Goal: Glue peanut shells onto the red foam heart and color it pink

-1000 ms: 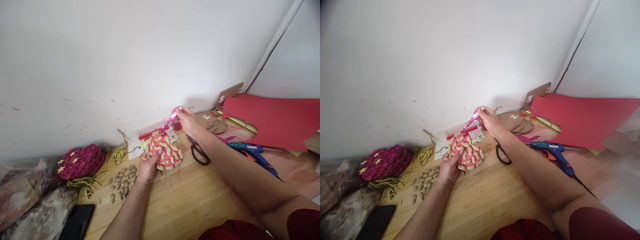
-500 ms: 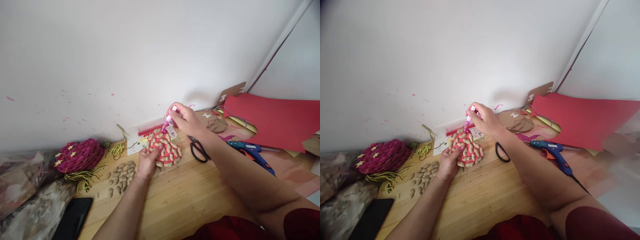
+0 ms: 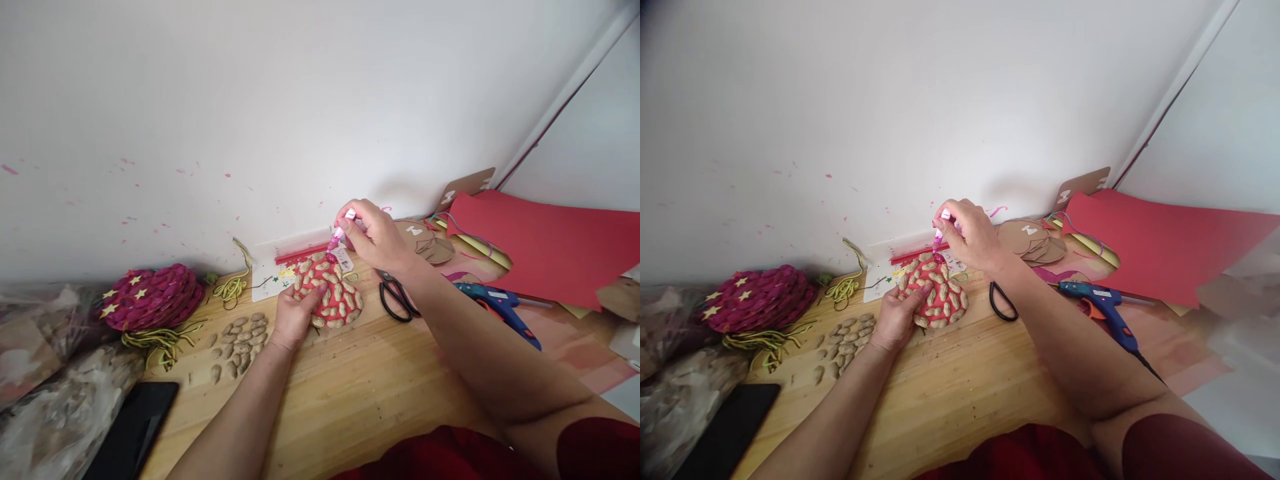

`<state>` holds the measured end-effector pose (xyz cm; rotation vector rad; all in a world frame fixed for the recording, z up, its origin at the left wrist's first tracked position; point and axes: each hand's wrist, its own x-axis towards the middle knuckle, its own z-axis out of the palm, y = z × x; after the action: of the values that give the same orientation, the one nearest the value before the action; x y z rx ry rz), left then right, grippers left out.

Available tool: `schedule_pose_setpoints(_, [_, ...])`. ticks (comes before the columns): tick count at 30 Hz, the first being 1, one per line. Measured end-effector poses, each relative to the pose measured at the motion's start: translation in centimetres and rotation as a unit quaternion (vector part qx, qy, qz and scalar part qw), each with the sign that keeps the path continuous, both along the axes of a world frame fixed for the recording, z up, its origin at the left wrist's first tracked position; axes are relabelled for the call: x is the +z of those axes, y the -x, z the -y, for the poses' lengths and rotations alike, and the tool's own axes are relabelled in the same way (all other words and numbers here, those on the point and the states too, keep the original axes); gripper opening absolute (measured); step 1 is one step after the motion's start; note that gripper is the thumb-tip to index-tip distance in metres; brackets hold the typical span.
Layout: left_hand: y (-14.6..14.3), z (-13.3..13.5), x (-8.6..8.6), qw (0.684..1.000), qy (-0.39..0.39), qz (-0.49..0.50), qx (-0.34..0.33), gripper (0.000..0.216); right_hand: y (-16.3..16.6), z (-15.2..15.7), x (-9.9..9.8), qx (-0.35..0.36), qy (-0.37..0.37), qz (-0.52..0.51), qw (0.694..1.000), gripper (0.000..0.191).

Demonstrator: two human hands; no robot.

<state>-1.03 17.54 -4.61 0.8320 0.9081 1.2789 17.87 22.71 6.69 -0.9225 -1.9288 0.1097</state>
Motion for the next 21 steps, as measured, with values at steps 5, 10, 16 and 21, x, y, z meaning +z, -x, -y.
schedule_pose_setpoints(5, [0.02,-0.03,-0.11,1.0,0.004,0.001,0.004,0.053,0.04,-0.35,-0.46,0.01,-0.013,0.029,0.999,0.018])
schedule_pose_setpoints(10, [0.11,-0.1,-0.21,1.0,0.001,0.003,-0.003,0.048,0.14,-0.38,-0.68,-0.002,-0.048,0.037,0.998,0.017])
schedule_pose_setpoints(16, [0.11,-0.16,-0.17,1.0,0.007,-0.006,-0.001,0.052,0.31,0.21,-0.1,0.003,-0.014,0.053,0.999,0.016])
schedule_pose_setpoints(21, [0.01,-0.07,0.12,1.0,0.008,-0.008,-0.01,0.053,0.62,0.35,-0.28,0.016,-0.01,0.09,0.996,0.012])
